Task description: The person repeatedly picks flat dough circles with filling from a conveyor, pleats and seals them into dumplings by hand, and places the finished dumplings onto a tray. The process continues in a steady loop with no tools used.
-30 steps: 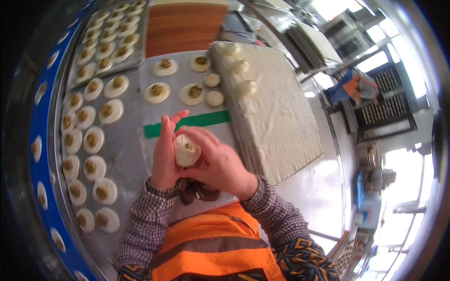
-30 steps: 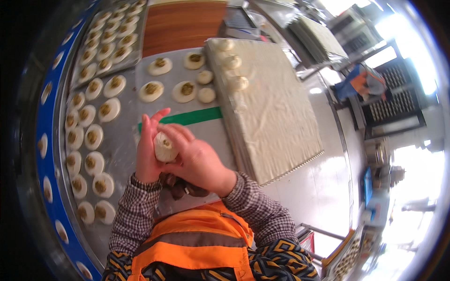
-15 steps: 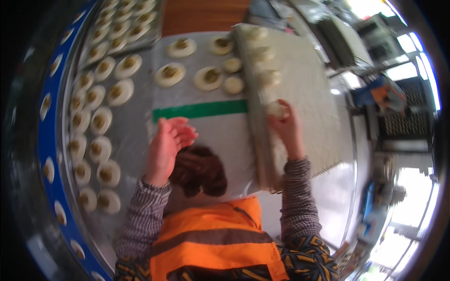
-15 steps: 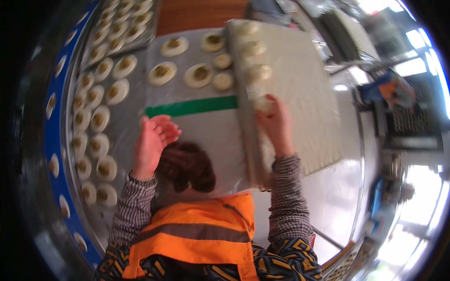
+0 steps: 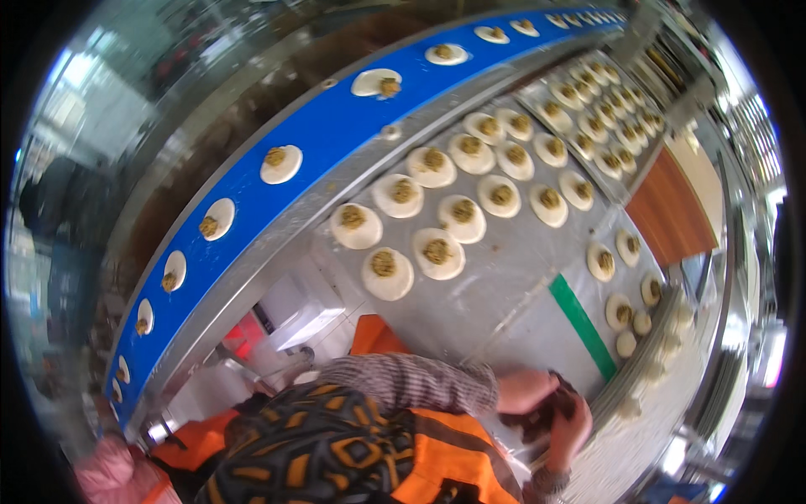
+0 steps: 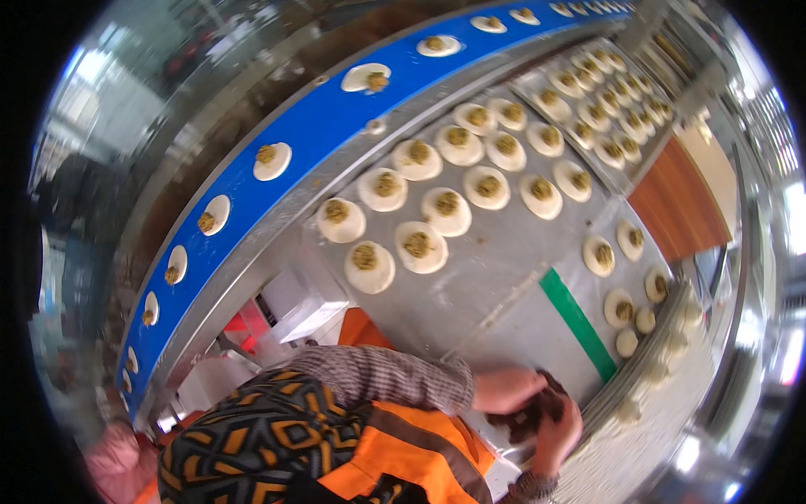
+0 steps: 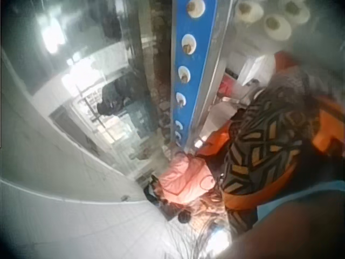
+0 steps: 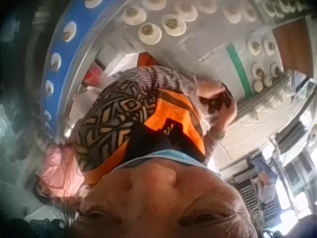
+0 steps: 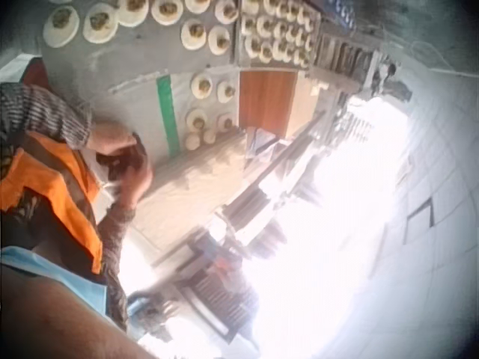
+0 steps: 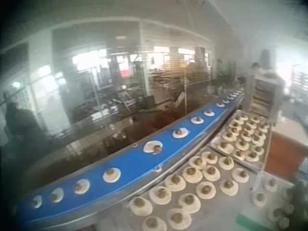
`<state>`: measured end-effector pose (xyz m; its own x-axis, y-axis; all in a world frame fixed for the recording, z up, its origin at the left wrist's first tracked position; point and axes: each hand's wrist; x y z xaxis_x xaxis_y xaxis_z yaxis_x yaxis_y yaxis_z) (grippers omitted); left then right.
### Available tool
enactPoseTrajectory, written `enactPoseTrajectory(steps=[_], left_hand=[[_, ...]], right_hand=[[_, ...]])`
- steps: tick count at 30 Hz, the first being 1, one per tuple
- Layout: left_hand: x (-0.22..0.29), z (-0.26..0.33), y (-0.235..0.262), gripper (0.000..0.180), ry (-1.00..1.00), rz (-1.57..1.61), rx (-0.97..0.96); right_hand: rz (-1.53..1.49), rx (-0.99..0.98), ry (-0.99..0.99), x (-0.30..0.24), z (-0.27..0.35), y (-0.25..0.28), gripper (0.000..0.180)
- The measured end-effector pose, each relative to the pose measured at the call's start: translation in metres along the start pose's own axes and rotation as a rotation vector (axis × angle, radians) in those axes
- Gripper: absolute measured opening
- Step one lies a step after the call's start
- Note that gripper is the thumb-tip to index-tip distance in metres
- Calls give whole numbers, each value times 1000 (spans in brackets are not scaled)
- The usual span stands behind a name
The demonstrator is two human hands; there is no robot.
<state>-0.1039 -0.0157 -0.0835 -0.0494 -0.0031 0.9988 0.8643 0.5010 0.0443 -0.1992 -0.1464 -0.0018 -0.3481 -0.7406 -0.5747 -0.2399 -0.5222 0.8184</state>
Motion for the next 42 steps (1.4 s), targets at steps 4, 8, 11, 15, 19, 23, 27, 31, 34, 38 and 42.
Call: enactPoseTrajectory(steps=[4,8,11,15,19,23,27,31,34,38,42], left_hand=[[16,-4,-20,36,-283,-186,-330],[36,26,38,34,-253,-131,-353],[42,73,142,19,-283,108,137],[37,173,324,19,-105,-149,1061],[20,253,443,40,259,-1057,1513],[2,283,469,42,332,-1242,1256],[-6,318,473,44,398,-1119,1226],[-8,368,480,40,532,-300,1393],[-9,405,499,40,786,-333,1303],[-12,459,497,44,855,-473,1250],[-20,501,486,44,817,-528,1295]], right_hand=[[346,-211,38,12,15,45,28],[636,-546,219,-12,3,53,43],[830,-105,362,-57,-45,59,32],[462,-157,366,-154,-135,27,31],[273,-291,663,-258,-213,-77,26],[50,-395,868,-360,-270,-186,25],[-60,-433,999,-438,-284,-282,30],[-136,-429,1234,-476,-266,-359,32],[-83,-519,1285,-487,-250,-396,34],[-30,-729,997,-499,-232,-421,34],[54,-838,855,-510,-222,-435,41]])
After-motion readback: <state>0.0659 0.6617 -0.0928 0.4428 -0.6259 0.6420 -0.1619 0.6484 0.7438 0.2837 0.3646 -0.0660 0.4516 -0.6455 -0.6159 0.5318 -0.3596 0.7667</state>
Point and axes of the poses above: each hand's wrist, its own z-axis away from the middle knuckle, its own y-axis out of the back of the hand, x = y × z, and after that the axes turned 1 degree about -z, right-handed
